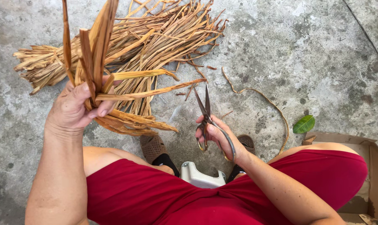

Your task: The person carries a bundle of dried plant strips and a small stool to an outdoor concrete area. They sit on the stool, untie the bundle, and use shears to cut the strips into shorter lengths, placing the cut pieces on the ground.

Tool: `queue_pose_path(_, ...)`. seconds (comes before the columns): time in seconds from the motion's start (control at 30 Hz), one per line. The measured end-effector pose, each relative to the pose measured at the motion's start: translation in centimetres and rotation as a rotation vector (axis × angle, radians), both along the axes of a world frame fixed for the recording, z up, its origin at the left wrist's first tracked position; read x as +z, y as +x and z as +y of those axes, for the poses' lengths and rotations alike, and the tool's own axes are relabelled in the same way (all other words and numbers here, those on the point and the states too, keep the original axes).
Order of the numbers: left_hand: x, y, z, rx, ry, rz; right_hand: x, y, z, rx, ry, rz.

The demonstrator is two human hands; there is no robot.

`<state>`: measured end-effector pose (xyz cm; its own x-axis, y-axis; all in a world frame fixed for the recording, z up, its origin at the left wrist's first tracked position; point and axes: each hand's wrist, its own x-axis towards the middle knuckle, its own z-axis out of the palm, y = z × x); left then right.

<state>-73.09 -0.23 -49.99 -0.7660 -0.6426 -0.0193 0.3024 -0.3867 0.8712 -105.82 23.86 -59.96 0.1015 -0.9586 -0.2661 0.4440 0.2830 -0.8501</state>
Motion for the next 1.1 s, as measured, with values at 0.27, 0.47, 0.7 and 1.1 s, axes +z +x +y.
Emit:
queue_pose_path(0.27,-0.4,-1.6,0.2,-0.002,0.003,-0.151,2.7,0.0,-1.3,-0.02,-0.084,-0.008)
queue_pose_path(0.47,-0.2,-1.7,0.3,-0.075,-0.01,-0.108,2.0,-0.1,-0.9,-0.082,-0.045,-0.153)
queue_pose_path(0.7,0.3,-1.9,0.2,-0.009,-0.029,-0.099,0.5,-0.7,-1.2,-0.18,0.153,-0.062)
queue_pose_path(1.1,0.5,-2.8,0.8,-0.074,0.003,0.0,0.2,0.7,-2.1,0.145,0.058,-0.222)
